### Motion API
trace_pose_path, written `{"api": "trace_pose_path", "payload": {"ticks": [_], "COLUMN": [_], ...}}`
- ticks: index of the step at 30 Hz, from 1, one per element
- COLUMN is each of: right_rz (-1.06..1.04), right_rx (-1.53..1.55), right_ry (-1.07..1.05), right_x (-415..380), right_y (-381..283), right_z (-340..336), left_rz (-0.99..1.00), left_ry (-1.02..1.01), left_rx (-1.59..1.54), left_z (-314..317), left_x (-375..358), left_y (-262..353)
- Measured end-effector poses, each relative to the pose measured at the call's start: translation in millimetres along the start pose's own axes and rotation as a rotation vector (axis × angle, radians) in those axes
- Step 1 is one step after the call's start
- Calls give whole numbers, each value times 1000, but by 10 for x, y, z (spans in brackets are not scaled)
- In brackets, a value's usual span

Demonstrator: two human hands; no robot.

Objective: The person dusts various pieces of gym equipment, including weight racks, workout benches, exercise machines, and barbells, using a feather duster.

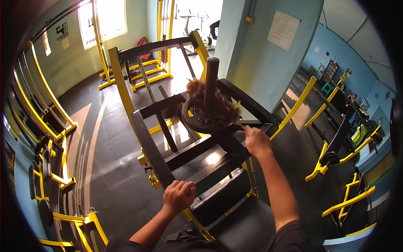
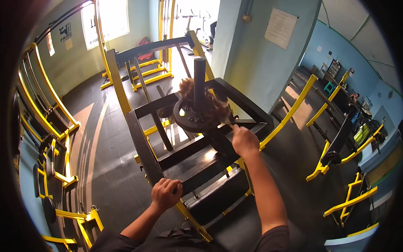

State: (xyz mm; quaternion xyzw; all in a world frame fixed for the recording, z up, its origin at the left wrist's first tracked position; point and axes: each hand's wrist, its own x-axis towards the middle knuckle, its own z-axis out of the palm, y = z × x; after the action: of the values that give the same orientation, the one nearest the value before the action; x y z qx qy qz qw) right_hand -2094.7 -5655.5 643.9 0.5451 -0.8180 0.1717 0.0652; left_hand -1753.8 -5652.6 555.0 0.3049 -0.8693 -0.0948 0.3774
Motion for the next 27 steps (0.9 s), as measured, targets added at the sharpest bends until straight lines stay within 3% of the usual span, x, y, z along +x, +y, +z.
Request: {"api": "trace_pose_path", "payload": {"ticks": [6, 10, 12, 16, 18, 21, 23, 27], "right_rz": [9, 154, 129, 78, 93, 78, 47, 73], "right_rx": [3, 136, 201, 221, 33, 22, 169, 185], "right_ry": [70, 118, 153, 142, 96, 281, 539, 423], "right_x": [-1185, -1925, -2057, -1697, -1301, -880, -776, -873], "right_y": [414, 94, -83, -458, -531, -678, -719, -651], "right_z": [184, 74, 21, -18, 4, -172, -368, -404], "left_rz": [-4, 3, 4, 25, 45, 69, 78, 53], "left_ry": [4, -34, -29, -16, -16, -4, 4, -18], "left_rx": [-34, 5, 5, -2, -9, 2, -10, -7], "left_z": [9, -12, -8, 8, 34, 17, 11, 12], "left_x": [-3, 10, 3, -8, -20, -49, -43, -60], "left_y": [-22, -23, -30, -36, -35, -72, -71, -47]}}
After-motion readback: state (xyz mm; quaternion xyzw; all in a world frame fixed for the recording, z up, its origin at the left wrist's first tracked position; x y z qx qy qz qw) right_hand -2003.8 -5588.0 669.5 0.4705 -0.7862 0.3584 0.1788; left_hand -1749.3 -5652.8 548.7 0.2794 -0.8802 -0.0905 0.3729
